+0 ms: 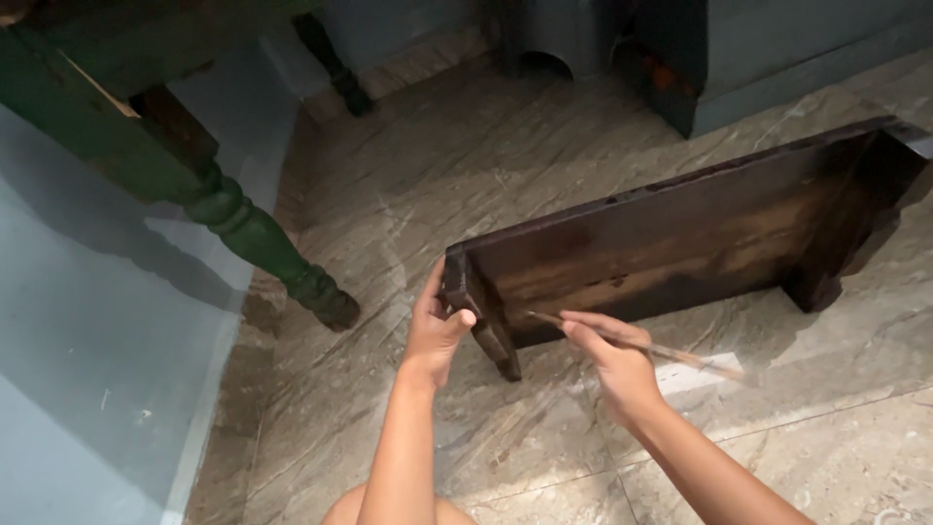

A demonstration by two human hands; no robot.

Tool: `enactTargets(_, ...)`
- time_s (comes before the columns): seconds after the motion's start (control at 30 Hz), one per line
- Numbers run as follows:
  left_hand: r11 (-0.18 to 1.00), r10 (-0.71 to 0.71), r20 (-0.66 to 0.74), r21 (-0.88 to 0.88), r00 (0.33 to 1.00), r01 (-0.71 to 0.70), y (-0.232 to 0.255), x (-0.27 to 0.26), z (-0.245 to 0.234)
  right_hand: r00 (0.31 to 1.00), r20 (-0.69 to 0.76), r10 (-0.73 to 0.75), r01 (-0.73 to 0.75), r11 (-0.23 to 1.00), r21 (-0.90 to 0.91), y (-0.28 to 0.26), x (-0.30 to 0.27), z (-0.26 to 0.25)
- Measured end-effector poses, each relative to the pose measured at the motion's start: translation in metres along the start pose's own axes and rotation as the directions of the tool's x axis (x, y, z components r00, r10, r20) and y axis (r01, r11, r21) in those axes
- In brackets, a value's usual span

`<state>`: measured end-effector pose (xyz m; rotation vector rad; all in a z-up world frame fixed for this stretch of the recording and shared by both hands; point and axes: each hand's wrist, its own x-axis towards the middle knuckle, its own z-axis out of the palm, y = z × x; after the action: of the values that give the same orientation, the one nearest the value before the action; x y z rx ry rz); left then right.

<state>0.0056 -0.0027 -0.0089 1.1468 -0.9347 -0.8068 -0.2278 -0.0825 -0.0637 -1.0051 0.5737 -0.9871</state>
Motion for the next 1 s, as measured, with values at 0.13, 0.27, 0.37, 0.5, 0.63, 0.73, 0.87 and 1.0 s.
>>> enactTargets(0.13, 1.0, -0.018, -0.004, -0.024, 1.0, 0.018, 0.0, 0.0, 0.0, 0.992, -0.095, 0.077, -0.09, 0.986, -0.143, -0.012, 0.003, 0.011)
enactTargets(0.27, 0.999, -0.007, -0.002, -0.038, 1.0, 0.007, 0.002, 0.001, 0.002, 0.991, 0.064, 0.12, -0.112, 0.986, -0.12, -0.006, 0.002, -0.011)
enactTargets(0.37, 0.999, -0.025, -0.02, -0.033, 0.999, 0.025, 0.001, -0.001, 0.001, 0.984, 0.166, 0.059, -0.055, 0.998, -0.031, 0.006, 0.004, -0.023)
enactTargets(0.5, 0.999, -0.04, -0.022, -0.018, 0.999, 0.04, -0.001, 0.0, 0.0, 0.994, -0.041, 0.096, -0.093, 0.992, 0.081, -0.007, 0.006, -0.003)
enactTargets(0.63, 0.999, -0.03, -0.015, -0.015, 0.999, 0.029, 0.004, -0.001, 0.002, 0.997, 0.046, 0.057, -0.053, 0.995, -0.081, -0.017, -0.004, 0.003)
enactTargets(0.73, 1.0, -0.017, -0.015, -0.014, 1.0, 0.017, 0.003, -0.001, 0.001, 0.991, 0.134, 0.031, -0.022, 0.998, -0.063, -0.01, -0.007, -0.009)
enactTargets(0.87, 1.0, -0.014, -0.005, -0.021, 1.0, 0.014, 0.002, 0.0, 0.002, 0.999, 0.036, 0.004, -0.005, 0.999, 0.037, -0.017, -0.008, 0.0)
enactTargets(1.0, 1.0, -0.014, -0.013, -0.018, 1.0, 0.014, 0.003, 0.0, 0.002, 0.998, 0.069, 0.006, -0.004, 1.0, -0.027, -0.022, -0.008, 0.006)
